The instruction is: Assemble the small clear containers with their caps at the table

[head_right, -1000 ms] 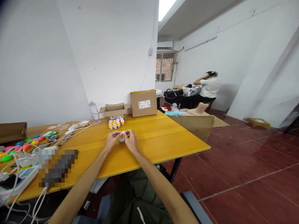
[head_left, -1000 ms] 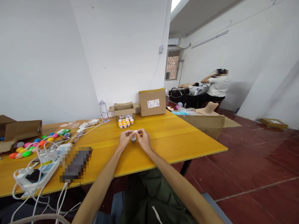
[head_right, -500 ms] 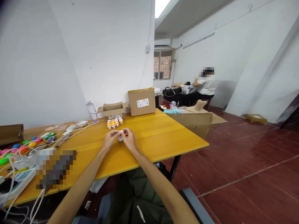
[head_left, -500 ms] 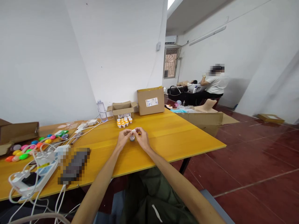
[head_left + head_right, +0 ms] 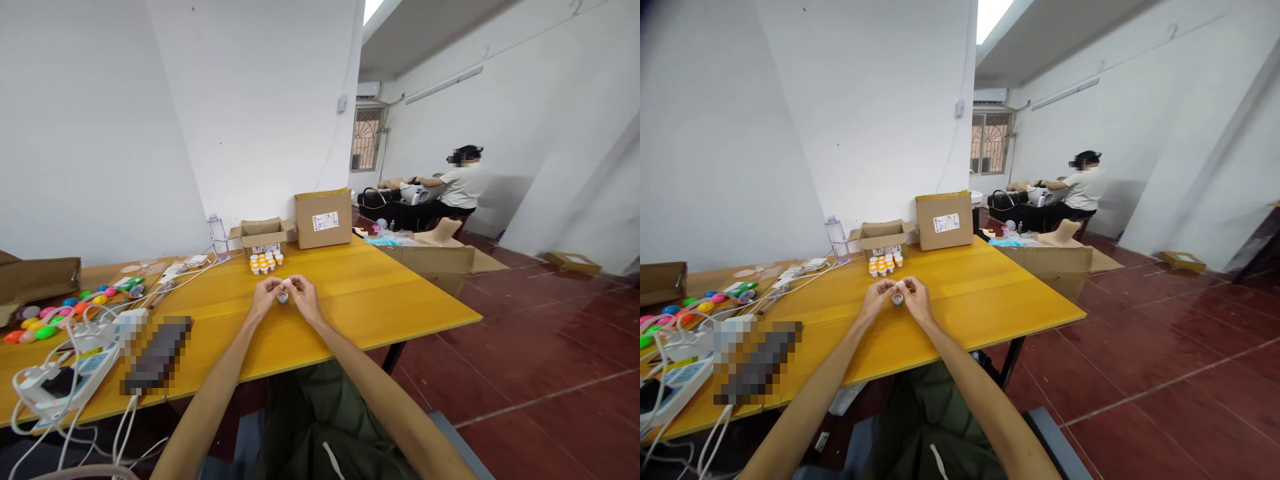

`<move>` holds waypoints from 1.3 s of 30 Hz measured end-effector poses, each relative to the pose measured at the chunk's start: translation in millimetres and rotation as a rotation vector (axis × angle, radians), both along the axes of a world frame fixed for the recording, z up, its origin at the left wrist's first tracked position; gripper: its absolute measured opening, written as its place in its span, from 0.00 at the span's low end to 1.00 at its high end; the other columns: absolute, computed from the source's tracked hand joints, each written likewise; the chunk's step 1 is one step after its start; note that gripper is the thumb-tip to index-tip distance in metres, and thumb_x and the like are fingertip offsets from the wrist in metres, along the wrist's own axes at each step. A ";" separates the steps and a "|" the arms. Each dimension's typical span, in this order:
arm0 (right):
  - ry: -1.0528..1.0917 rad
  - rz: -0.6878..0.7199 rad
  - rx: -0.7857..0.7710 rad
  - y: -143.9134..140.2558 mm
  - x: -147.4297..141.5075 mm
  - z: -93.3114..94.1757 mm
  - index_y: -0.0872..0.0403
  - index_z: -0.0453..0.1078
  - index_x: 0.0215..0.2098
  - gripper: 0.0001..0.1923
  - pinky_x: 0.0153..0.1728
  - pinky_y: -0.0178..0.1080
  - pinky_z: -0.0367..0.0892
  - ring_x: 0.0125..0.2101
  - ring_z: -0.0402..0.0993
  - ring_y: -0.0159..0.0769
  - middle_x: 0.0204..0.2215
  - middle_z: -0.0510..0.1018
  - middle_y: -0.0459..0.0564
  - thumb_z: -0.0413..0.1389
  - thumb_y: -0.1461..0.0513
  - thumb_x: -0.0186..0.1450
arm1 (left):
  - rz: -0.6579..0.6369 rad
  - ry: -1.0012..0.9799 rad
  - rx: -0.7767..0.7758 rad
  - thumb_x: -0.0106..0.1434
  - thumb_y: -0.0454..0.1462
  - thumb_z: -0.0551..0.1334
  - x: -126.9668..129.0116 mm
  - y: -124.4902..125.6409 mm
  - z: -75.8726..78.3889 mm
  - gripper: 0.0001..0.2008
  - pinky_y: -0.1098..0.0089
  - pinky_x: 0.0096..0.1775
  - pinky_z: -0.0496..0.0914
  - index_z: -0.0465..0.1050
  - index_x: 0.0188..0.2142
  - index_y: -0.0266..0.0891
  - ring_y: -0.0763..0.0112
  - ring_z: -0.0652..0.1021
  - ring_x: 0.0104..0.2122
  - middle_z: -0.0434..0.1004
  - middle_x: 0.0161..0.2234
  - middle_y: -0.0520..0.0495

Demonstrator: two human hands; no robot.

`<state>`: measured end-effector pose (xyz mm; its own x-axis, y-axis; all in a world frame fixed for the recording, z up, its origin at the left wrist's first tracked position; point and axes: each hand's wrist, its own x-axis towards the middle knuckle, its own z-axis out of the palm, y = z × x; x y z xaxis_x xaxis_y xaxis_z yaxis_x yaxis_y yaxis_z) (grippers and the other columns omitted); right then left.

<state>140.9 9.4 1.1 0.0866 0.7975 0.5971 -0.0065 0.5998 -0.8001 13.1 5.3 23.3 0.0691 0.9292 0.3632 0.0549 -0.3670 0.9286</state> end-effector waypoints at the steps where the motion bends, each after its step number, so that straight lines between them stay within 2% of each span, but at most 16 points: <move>1: 0.002 0.004 0.002 0.3 0.3 -0.3 0.52 0.68 0.29 0.09 0.29 0.36 0.68 0.28 0.73 0.37 0.26 0.77 0.47 0.55 0.54 0.58 | -0.006 0.006 0.002 0.48 0.43 0.69 -0.2 0.4 -0.7 0.12 0.69 0.36 0.70 0.77 0.28 0.37 0.68 0.77 0.29 0.79 0.28 0.48; 6: 0.001 0.003 0.004 2.1 1.6 -1.2 0.52 0.68 0.29 0.10 0.29 0.36 0.68 0.29 0.74 0.37 0.26 0.77 0.47 0.55 0.54 0.58 | -0.019 0.073 0.046 0.50 0.45 0.67 -1.2 1.4 -1.3 0.13 0.67 0.37 0.70 0.77 0.30 0.37 0.66 0.77 0.32 0.80 0.30 0.47; 10: 0.004 -0.025 0.009 3.0 3.7 -0.8 0.52 0.68 0.28 0.10 0.29 0.36 0.69 0.28 0.73 0.36 0.25 0.77 0.47 0.55 0.54 0.58 | 0.021 0.175 0.088 0.51 0.45 0.66 -5.5 2.8 -0.2 0.13 0.67 0.39 0.69 0.77 0.33 0.39 0.64 0.77 0.37 0.79 0.35 0.46; 16: 0.022 -0.074 -0.016 5.4 7.1 -1.3 0.51 0.67 0.26 0.10 0.27 0.36 0.68 0.26 0.73 0.36 0.23 0.76 0.46 0.55 0.54 0.57 | 0.065 0.338 0.043 0.46 0.41 0.69 -15.2 5.8 -9.9 0.18 0.65 0.43 0.68 0.75 0.38 0.41 0.63 0.75 0.41 0.77 0.40 0.46; 20: 0.013 -0.101 -0.023 6.8 8.3 -2.2 0.51 0.68 0.26 0.09 0.29 0.37 0.68 0.26 0.73 0.36 0.23 0.76 0.46 0.55 0.54 0.56 | 0.043 0.474 0.046 0.41 0.40 0.72 -14.6 7.7 -20.4 0.20 0.63 0.43 0.67 0.75 0.35 0.40 0.63 0.74 0.39 0.77 0.37 0.47; 23: 0.016 -0.103 -0.024 7.9 8.5 -2.9 0.51 0.67 0.25 0.10 0.29 0.37 0.69 0.26 0.73 0.36 0.22 0.75 0.46 0.55 0.54 0.56 | 0.053 0.532 0.071 0.43 0.41 0.71 -13.5 8.7 -23.1 0.16 0.63 0.42 0.67 0.74 0.33 0.40 0.63 0.73 0.37 0.76 0.33 0.49; 28: 0.026 -0.092 -0.044 9.4 8.2 -4.1 0.52 0.67 0.25 0.10 0.29 0.36 0.69 0.26 0.73 0.36 0.22 0.76 0.46 0.55 0.54 0.56 | 0.011 0.525 0.093 0.46 0.38 0.68 -14.5 8.6 -21.8 0.10 0.65 0.40 0.67 0.74 0.29 0.39 0.66 0.73 0.33 0.76 0.29 0.50; 33: 0.016 -0.083 -0.070 8.4 8.2 -5.1 0.52 0.68 0.24 0.11 0.28 0.37 0.69 0.25 0.73 0.36 0.22 0.76 0.46 0.57 0.53 0.55 | 0.075 0.424 0.212 0.44 0.34 0.69 -8.7 3.7 -18.8 0.16 0.62 0.45 0.66 0.75 0.35 0.42 0.63 0.73 0.38 0.76 0.34 0.49; 36: -0.009 -0.024 -0.077 7.3 7.5 -6.6 0.52 0.68 0.23 0.12 0.27 0.37 0.69 0.24 0.73 0.36 0.21 0.77 0.46 0.58 0.52 0.55 | 0.088 0.385 0.299 0.49 0.33 0.66 -2.9 -0.9 -15.3 0.14 0.63 0.48 0.65 0.75 0.38 0.43 0.64 0.73 0.40 0.76 0.37 0.48; 39: -0.010 0.049 -0.087 7.1 6.4 -8.0 0.52 0.69 0.22 0.13 0.26 0.37 0.69 0.23 0.73 0.36 0.21 0.78 0.47 0.59 0.51 0.53 | 0.069 0.395 0.330 0.54 0.34 0.64 -0.3 -3.6 -12.2 0.09 0.65 0.46 0.66 0.75 0.37 0.43 0.65 0.74 0.38 0.77 0.34 0.48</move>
<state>147.3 16.4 -7.0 0.0407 0.8493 0.5264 -0.0264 0.5276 -0.8491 12.8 1.6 11.0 0.2023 0.7771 0.5960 0.4121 -0.6197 0.6680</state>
